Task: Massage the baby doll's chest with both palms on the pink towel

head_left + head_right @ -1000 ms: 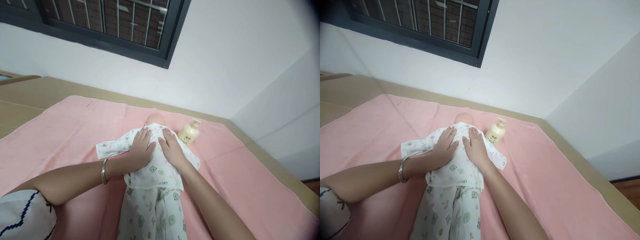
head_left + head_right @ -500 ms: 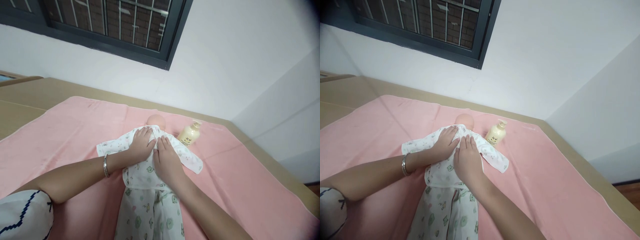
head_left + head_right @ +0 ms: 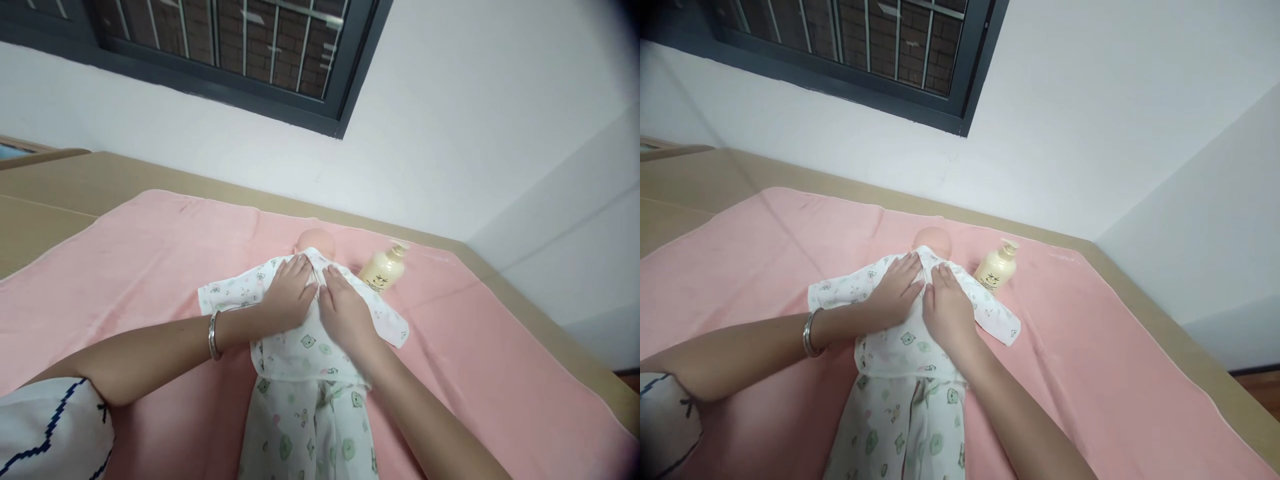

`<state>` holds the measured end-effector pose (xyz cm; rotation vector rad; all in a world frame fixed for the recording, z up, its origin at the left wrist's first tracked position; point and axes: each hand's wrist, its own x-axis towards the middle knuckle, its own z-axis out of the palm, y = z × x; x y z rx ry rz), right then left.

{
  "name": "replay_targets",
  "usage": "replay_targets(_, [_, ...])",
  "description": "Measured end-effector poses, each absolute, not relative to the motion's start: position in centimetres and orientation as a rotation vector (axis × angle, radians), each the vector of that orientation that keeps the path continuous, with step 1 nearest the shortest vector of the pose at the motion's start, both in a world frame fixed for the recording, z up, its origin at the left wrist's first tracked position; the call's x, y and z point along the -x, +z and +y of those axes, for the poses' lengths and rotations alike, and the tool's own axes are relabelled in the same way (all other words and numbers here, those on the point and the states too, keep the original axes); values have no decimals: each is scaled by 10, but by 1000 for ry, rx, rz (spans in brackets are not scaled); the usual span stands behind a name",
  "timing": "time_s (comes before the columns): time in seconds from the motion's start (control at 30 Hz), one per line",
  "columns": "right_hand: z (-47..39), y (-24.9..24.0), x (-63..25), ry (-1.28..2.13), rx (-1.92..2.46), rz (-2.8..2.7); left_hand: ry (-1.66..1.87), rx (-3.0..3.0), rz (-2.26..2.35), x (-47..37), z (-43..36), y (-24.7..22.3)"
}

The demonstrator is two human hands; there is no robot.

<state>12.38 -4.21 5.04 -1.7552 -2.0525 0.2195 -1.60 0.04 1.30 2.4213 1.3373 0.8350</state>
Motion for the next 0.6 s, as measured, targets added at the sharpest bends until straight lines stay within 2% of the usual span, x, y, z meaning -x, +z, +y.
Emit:
replay_targets(0.13, [-51,60,-118,260,1762,-2119,866,-2391,1373,17,3,13])
replay_targets(0.37, [-21,46,-140,255,1461,-2099,874,-2555,1243,13,-34,11])
replay_targets(0.6, [-44,40,-115,117,1714,-2055,800,-2432,1251,21,5,18])
